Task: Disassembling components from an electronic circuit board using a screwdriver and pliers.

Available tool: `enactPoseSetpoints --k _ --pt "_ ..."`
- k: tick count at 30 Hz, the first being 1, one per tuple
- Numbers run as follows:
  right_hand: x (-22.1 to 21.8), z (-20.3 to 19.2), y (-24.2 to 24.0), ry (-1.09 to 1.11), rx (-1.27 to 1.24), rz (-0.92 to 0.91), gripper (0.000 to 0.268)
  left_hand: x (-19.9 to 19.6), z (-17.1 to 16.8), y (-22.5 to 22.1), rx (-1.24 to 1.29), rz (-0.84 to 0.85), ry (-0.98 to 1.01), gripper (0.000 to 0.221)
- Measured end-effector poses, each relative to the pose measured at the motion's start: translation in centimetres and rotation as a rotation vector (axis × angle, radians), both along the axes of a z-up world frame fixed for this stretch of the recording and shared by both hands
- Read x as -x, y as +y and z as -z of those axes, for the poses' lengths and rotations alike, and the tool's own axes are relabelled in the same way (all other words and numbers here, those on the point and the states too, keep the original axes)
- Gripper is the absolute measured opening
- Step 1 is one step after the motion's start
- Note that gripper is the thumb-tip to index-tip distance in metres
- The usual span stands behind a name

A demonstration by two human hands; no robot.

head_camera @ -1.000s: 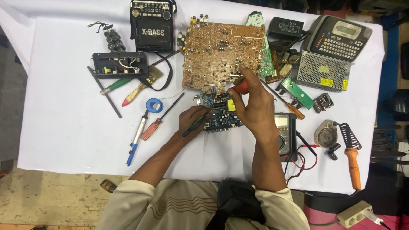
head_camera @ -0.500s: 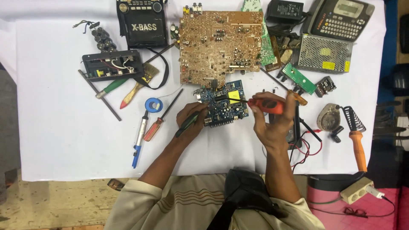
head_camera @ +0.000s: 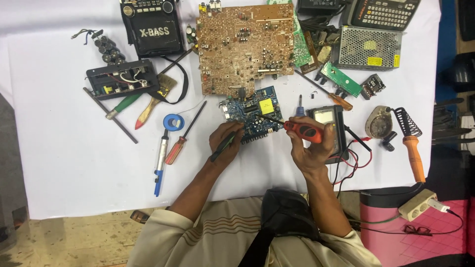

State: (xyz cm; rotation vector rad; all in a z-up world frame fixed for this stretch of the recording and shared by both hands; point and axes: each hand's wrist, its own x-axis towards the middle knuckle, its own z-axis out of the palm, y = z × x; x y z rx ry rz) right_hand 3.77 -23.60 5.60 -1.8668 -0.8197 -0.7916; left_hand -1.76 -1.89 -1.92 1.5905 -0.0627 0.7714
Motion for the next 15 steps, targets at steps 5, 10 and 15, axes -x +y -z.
enactPoseSetpoints --k 5,10,15 --pt "0.7 0.7 -1.0 -0.023 -0.044 -0.028 0.088 0.2 0.6 -0.4 -0.051 0.000 0.026 0.015" --pt "1.7 0.6 -1.6 0.000 -0.067 -0.017 0.088 0.2 1.3 -0.6 -0.025 0.041 0.036 0.017" --pt "2.0 0.1 -2.5 0.017 -0.110 -0.019 0.085 -0.1 1.4 -0.7 -0.118 0.014 0.008 0.016"
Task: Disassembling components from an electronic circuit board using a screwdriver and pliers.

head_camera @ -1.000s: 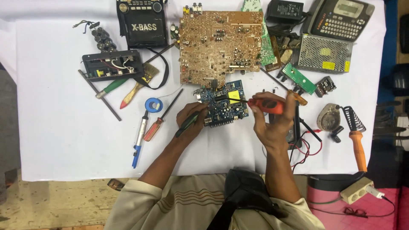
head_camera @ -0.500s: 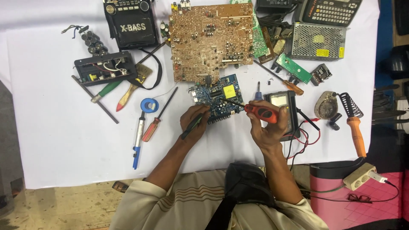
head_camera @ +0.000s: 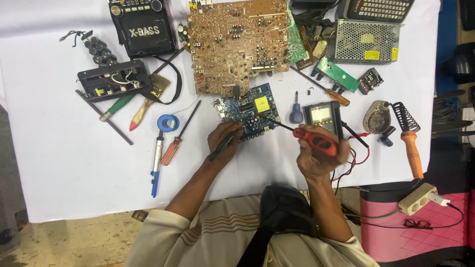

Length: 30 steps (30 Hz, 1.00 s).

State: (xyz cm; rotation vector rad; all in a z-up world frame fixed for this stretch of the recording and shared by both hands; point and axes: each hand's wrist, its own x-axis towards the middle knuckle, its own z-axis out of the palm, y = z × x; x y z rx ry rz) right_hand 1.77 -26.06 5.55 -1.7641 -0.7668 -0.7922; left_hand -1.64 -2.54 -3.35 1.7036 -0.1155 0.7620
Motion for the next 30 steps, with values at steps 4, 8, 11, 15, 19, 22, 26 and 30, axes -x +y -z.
enactPoseSetpoints --k 4,8,11,15,19,22,26,30 --pt "-0.7 1.1 0.0 -0.022 0.020 0.012 0.082 -0.1 -0.8 0.2 0.013 0.021 0.008 0.019" --pt "-1.0 0.6 0.4 -0.006 0.040 0.016 0.083 -0.1 -1.5 0.1 -0.148 -0.002 -0.003 0.023" --pt "-1.2 -0.1 0.5 -0.036 0.039 0.026 0.082 -0.4 -2.5 -0.4 -0.096 0.010 0.003 0.021" --pt "-1.3 -0.5 0.6 -0.015 0.032 0.039 0.081 0.1 -1.2 0.2 -0.074 0.031 -0.023 0.024" --pt "-1.0 0.2 0.2 -0.014 0.031 0.054 0.081 0.0 -0.4 0.1 -0.080 0.035 0.001 0.021" --pt "-0.9 0.2 -1.2 0.074 -0.003 0.069 0.083 0.0 -1.1 0.1 -0.115 0.047 -0.007 0.019" --pt "-1.0 -0.2 -1.7 0.056 0.017 0.104 0.083 0.0 -1.1 0.0 0.016 0.041 0.014 0.015" --pt "-0.8 0.8 -1.5 0.105 0.028 0.101 0.083 0.0 -1.4 0.1 -0.030 0.054 -0.015 0.015"
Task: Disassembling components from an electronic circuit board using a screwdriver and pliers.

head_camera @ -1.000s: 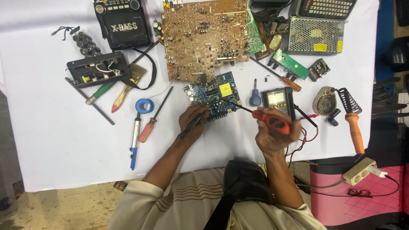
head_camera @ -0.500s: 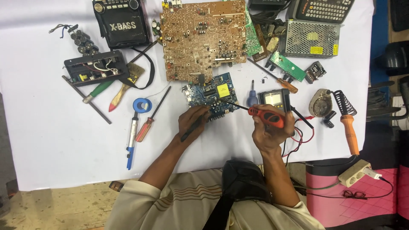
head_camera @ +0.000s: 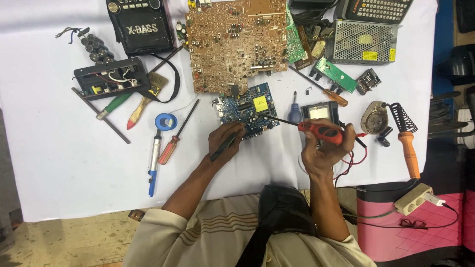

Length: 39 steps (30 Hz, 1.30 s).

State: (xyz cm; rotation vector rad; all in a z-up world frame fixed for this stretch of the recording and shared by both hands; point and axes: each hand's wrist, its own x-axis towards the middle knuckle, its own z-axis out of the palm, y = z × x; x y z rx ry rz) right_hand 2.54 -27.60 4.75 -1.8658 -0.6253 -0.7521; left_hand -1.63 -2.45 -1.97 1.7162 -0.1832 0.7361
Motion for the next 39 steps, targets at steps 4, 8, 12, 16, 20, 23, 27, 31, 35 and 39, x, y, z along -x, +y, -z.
enactPoseSetpoints --k 4,8,12,16,20,23,27,31,35,39 --pt "-0.2 -0.2 -0.9 0.024 -0.039 0.024 0.085 0.1 -0.3 0.0 0.031 -0.012 0.030 0.013" --pt "-0.2 -0.7 -1.7 0.031 -0.014 0.063 0.080 0.0 0.0 -0.1 0.018 -0.008 0.043 0.015" --pt "-0.1 -0.9 -0.9 0.025 -0.003 0.078 0.080 0.1 -1.0 0.0 0.053 0.005 0.068 0.014" --pt "-0.2 -1.0 -1.5 0.028 -0.002 0.092 0.081 0.0 -0.7 0.0 0.074 0.022 0.070 0.014" --pt "-0.1 -1.1 -2.2 0.004 0.002 0.083 0.081 0.0 -0.7 0.0 0.093 0.025 0.055 0.014" --pt "0.1 -0.3 -2.0 0.011 0.002 0.085 0.082 -0.1 -0.8 0.0 0.084 0.032 0.064 0.014" --pt "0.1 -0.1 -1.7 -0.046 0.025 0.077 0.080 0.1 -0.8 0.2 0.060 0.025 0.041 0.013" --pt "0.4 -0.3 -1.6 -0.036 0.024 0.073 0.080 -0.2 -0.7 0.0 0.056 0.018 0.017 0.013" --pt "1.0 0.6 -2.3 -0.037 0.027 0.079 0.079 0.0 -0.9 0.1 -0.028 -0.010 -0.018 0.013" --pt "1.1 0.9 -2.3 -0.040 0.014 0.036 0.080 -0.1 -0.4 0.1 0.016 -0.004 -0.051 0.013"
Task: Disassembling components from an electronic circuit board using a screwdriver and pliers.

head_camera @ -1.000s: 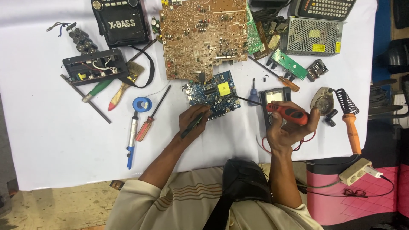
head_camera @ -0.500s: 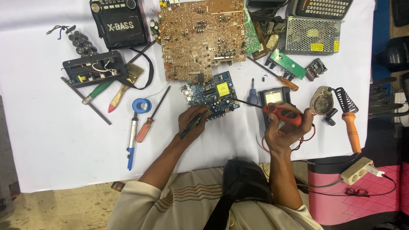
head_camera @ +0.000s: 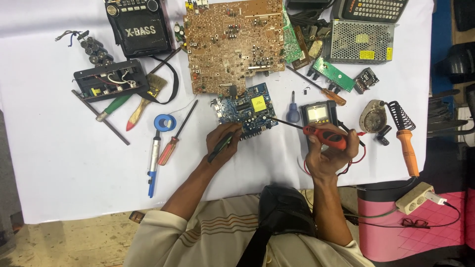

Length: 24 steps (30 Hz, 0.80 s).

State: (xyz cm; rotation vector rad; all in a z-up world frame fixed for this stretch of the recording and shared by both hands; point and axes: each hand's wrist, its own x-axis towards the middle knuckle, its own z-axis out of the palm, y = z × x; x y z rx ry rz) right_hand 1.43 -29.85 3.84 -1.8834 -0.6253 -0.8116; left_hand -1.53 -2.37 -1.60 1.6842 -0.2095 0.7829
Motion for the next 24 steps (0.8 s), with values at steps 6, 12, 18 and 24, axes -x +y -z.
enactPoseSetpoints --k 6,12,18,24 --pt "0.2 -3.0 2.1 -0.014 -0.014 -0.037 0.079 0.7 -0.6 0.3 0.054 0.002 -0.053 0.009" --pt "-0.1 -1.0 2.6 -0.044 -0.030 -0.099 0.081 1.7 -0.1 0.2 -0.122 0.031 -0.050 0.022" --pt "0.3 -0.9 2.8 -0.030 -0.046 -0.128 0.079 1.9 -5.9 1.0 0.123 0.357 0.381 0.016" --pt "0.0 -0.4 2.9 -0.044 -0.056 -0.131 0.078 2.2 -3.8 0.4 0.105 0.337 0.448 0.022"
